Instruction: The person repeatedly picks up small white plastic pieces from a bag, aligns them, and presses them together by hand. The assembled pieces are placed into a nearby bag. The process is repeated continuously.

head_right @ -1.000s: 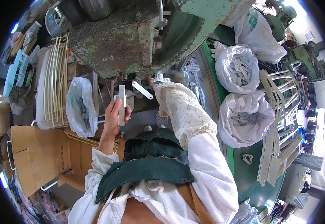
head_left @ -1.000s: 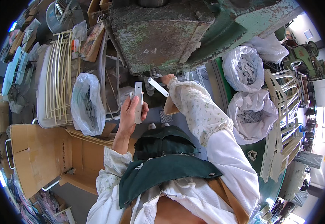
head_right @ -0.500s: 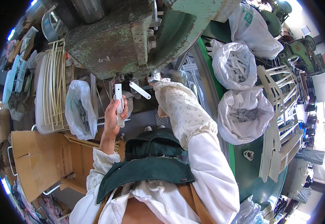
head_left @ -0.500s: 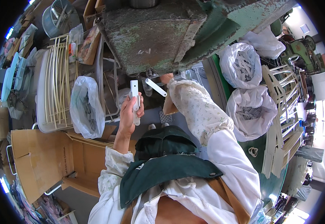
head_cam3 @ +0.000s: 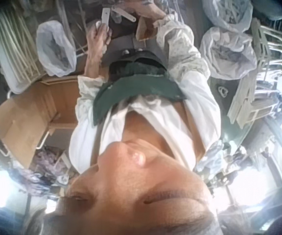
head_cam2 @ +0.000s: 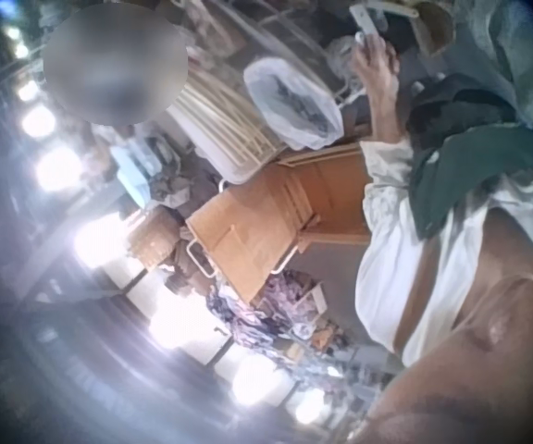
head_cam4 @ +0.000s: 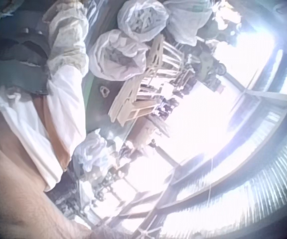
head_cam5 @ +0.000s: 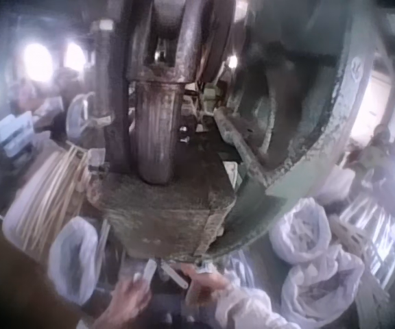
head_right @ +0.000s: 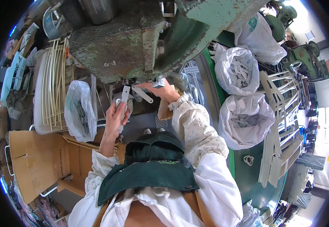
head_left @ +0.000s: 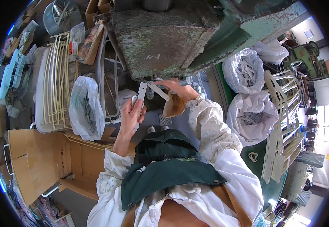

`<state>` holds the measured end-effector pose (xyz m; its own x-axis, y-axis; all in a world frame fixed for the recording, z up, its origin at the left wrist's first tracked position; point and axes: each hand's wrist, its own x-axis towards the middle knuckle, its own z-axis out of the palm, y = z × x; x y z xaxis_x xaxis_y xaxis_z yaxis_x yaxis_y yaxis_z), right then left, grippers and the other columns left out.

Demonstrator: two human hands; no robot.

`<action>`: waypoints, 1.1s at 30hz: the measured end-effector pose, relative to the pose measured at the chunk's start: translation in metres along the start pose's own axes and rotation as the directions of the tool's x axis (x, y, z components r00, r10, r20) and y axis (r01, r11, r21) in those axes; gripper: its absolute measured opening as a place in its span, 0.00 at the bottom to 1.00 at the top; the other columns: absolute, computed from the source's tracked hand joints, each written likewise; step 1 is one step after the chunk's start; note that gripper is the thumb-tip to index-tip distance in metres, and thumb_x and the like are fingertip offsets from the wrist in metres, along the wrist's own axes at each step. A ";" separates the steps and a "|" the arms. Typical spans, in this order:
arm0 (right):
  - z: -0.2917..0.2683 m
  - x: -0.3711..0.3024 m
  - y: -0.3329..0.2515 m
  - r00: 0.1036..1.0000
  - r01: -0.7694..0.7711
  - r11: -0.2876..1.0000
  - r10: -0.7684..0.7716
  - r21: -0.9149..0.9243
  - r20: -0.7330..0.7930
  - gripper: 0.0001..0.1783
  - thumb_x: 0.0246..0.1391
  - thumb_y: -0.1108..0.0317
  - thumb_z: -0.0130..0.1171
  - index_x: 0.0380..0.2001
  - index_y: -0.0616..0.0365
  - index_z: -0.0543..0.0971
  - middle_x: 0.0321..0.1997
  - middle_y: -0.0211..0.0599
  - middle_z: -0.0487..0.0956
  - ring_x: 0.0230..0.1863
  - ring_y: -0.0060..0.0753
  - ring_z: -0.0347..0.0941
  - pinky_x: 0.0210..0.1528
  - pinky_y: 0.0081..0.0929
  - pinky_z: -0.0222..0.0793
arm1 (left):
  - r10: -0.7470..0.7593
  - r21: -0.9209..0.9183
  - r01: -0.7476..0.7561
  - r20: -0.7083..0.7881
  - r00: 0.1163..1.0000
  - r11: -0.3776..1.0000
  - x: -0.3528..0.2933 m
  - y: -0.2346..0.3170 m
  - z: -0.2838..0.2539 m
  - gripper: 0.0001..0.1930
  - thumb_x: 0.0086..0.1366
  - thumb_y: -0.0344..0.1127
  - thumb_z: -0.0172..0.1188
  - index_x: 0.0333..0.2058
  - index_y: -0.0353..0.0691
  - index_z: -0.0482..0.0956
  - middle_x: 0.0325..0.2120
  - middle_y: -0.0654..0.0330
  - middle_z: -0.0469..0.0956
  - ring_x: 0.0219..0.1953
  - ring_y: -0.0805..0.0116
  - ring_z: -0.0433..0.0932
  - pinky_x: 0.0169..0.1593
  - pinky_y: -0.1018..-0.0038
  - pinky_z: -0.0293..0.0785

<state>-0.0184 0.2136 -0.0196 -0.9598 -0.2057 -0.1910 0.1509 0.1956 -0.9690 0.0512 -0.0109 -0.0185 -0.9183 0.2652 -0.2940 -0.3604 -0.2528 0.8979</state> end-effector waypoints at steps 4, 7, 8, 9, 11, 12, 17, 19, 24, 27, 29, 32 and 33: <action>0.018 0.007 0.018 0.983 0.069 0.996 -0.060 0.049 -0.175 0.12 0.44 0.65 0.69 0.26 0.62 0.80 0.21 0.24 0.74 0.23 0.17 0.65 0.24 0.22 0.61 | -0.010 0.038 0.009 0.007 1.000 0.999 0.000 0.008 0.008 0.10 0.69 0.39 0.50 0.32 0.38 0.69 0.18 0.63 0.69 0.14 0.81 0.63 0.16 0.84 0.55; 0.033 0.008 0.014 0.916 0.224 0.975 -0.213 -0.007 -0.339 0.12 0.45 0.64 0.69 0.26 0.62 0.80 0.23 0.25 0.75 0.26 0.18 0.67 0.28 0.22 0.64 | -0.005 0.042 0.004 0.011 1.000 0.999 0.002 0.010 0.005 0.10 0.69 0.39 0.50 0.32 0.39 0.68 0.19 0.63 0.69 0.13 0.81 0.62 0.16 0.84 0.54; 0.032 0.006 0.012 0.943 0.211 0.977 -0.191 0.043 -0.271 0.12 0.45 0.64 0.68 0.27 0.62 0.80 0.24 0.26 0.76 0.27 0.19 0.68 0.30 0.22 0.64 | -0.005 0.045 0.004 0.017 1.000 0.999 0.002 0.011 0.006 0.10 0.69 0.39 0.50 0.32 0.39 0.68 0.19 0.63 0.69 0.13 0.81 0.62 0.15 0.84 0.54; 0.027 0.005 0.009 0.964 0.197 0.976 -0.177 0.088 -0.199 0.12 0.45 0.64 0.68 0.28 0.62 0.80 0.26 0.26 0.77 0.28 0.20 0.68 0.32 0.22 0.65 | -0.001 0.046 -0.001 0.024 1.000 0.999 0.003 0.016 0.009 0.10 0.69 0.39 0.50 0.32 0.39 0.68 0.19 0.63 0.69 0.13 0.81 0.61 0.15 0.85 0.54; 0.023 0.005 -0.001 0.990 0.119 0.985 -0.107 0.129 -0.097 0.13 0.45 0.65 0.68 0.30 0.63 0.80 0.28 0.27 0.78 0.29 0.20 0.70 0.34 0.23 0.66 | 0.024 0.037 -0.025 0.031 0.999 0.999 0.007 0.021 0.012 0.10 0.69 0.39 0.50 0.32 0.39 0.68 0.19 0.63 0.69 0.13 0.81 0.61 0.15 0.85 0.53; 0.021 0.004 -0.006 0.996 0.056 0.990 -0.047 0.127 -0.075 0.13 0.45 0.65 0.67 0.30 0.63 0.80 0.29 0.28 0.79 0.30 0.21 0.70 0.34 0.23 0.67 | 0.041 0.029 -0.042 0.037 0.998 0.999 0.009 0.022 0.013 0.10 0.69 0.39 0.51 0.33 0.39 0.68 0.19 0.63 0.69 0.13 0.81 0.61 0.15 0.85 0.54; 0.018 0.017 0.023 0.976 0.211 0.976 -0.208 0.047 -0.061 0.10 0.48 0.65 0.64 0.30 0.61 0.81 0.28 0.28 0.80 0.27 0.19 0.71 0.30 0.21 0.66 | 0.028 0.055 -0.029 0.017 0.999 0.998 0.012 0.031 0.011 0.10 0.68 0.39 0.51 0.33 0.39 0.69 0.18 0.63 0.69 0.13 0.81 0.61 0.15 0.84 0.54; 0.007 0.012 0.012 0.996 0.016 0.998 -0.020 0.053 0.088 0.09 0.50 0.64 0.63 0.29 0.59 0.82 0.26 0.28 0.80 0.23 0.16 0.69 0.24 0.19 0.64 | 0.008 0.083 -0.008 -0.005 1.000 0.996 0.010 0.030 0.007 0.10 0.68 0.39 0.51 0.33 0.39 0.69 0.18 0.63 0.69 0.13 0.81 0.61 0.15 0.85 0.54; 0.001 0.028 0.044 0.996 0.090 0.994 -0.090 -0.067 -0.005 0.15 0.52 0.56 0.59 0.21 0.56 0.78 0.13 0.21 0.69 0.10 0.14 0.54 0.11 0.20 0.44 | -0.033 0.088 0.024 0.105 0.994 0.996 0.018 0.028 0.014 0.10 0.69 0.38 0.50 0.34 0.37 0.68 0.19 0.63 0.69 0.14 0.81 0.62 0.15 0.84 0.55; 0.002 0.042 0.059 0.999 -0.052 0.991 0.050 -0.120 -0.017 0.21 0.52 0.52 0.59 0.15 0.55 0.72 0.10 0.21 0.63 0.09 0.14 0.51 0.10 0.21 0.43 | -0.025 0.115 0.009 0.139 0.990 0.993 0.023 0.028 0.013 0.10 0.68 0.38 0.52 0.34 0.37 0.69 0.20 0.63 0.70 0.15 0.80 0.63 0.15 0.83 0.56; 0.011 0.040 0.053 0.997 -0.054 0.988 0.046 -0.142 -0.054 0.23 0.53 0.50 0.58 0.13 0.54 0.69 0.10 0.21 0.61 0.08 0.15 0.51 0.10 0.22 0.43 | -0.075 0.083 0.066 0.107 0.991 0.994 0.020 0.022 0.005 0.10 0.67 0.38 0.53 0.34 0.36 0.70 0.20 0.62 0.70 0.14 0.79 0.64 0.16 0.83 0.56; 0.008 0.041 0.051 0.982 -0.185 0.970 0.174 -0.155 -0.077 0.25 0.53 0.49 0.57 0.12 0.53 0.67 0.11 0.21 0.61 0.08 0.16 0.50 0.10 0.23 0.44 | -0.085 0.009 0.084 0.077 0.993 0.996 0.012 0.015 0.000 0.10 0.65 0.38 0.56 0.33 0.36 0.72 0.19 0.62 0.71 0.14 0.78 0.65 0.16 0.82 0.57; 0.009 0.040 0.053 0.968 -0.250 0.956 0.242 -0.151 -0.070 0.25 0.53 0.50 0.56 0.12 0.53 0.67 0.11 0.22 0.61 0.08 0.16 0.50 0.10 0.24 0.44 | -0.083 -0.018 0.084 0.060 0.995 0.996 0.009 0.013 -0.002 0.10 0.65 0.38 0.57 0.32 0.36 0.72 0.19 0.62 0.72 0.13 0.78 0.66 0.16 0.82 0.57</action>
<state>-0.0465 0.2074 -0.0797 -0.9088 -0.0846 -0.4086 0.3489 0.3831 -0.8553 0.0375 -0.0135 -0.0099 -0.8738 0.3404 -0.3471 -0.4391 -0.2459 0.8641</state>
